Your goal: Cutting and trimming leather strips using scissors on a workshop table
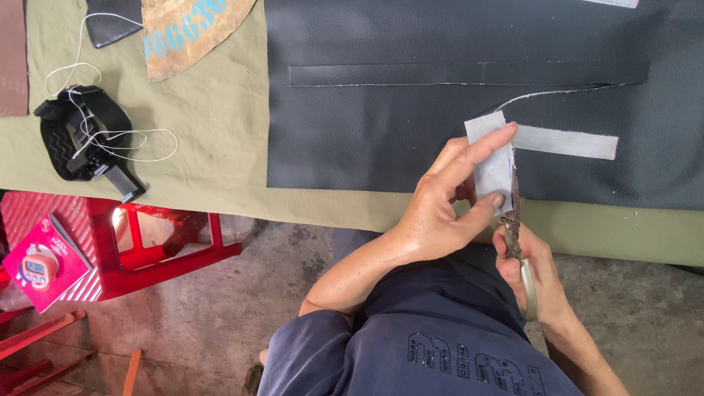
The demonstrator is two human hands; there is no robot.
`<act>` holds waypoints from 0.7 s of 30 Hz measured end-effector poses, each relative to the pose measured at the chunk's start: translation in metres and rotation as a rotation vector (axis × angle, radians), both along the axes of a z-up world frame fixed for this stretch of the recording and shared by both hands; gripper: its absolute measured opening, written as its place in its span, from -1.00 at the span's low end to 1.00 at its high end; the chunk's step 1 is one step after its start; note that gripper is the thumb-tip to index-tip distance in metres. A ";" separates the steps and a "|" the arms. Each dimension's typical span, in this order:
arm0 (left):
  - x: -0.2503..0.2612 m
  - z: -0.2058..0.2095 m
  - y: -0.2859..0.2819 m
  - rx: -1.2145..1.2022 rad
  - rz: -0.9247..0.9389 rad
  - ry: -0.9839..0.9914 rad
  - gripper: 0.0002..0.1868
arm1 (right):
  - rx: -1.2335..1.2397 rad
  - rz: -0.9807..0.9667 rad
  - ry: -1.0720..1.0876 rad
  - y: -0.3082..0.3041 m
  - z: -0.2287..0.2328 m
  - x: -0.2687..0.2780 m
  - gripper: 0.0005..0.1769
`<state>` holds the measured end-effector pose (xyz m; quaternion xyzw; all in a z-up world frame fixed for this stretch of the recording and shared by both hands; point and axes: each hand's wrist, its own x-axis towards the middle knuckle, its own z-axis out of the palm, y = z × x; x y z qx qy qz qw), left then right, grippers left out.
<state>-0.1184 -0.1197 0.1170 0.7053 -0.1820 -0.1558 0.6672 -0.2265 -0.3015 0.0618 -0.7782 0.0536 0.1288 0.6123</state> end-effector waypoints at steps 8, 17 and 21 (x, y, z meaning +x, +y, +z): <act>0.000 -0.003 -0.003 0.003 0.012 -0.006 -0.22 | 0.005 -0.033 -0.034 0.003 0.002 0.002 -0.19; 0.000 -0.008 -0.006 -0.012 0.050 -0.009 -0.22 | 0.076 -0.054 0.008 0.002 0.000 0.001 -0.15; -0.002 -0.009 -0.007 0.008 0.039 -0.033 -0.20 | 0.126 -0.007 0.038 0.002 0.008 0.006 -0.15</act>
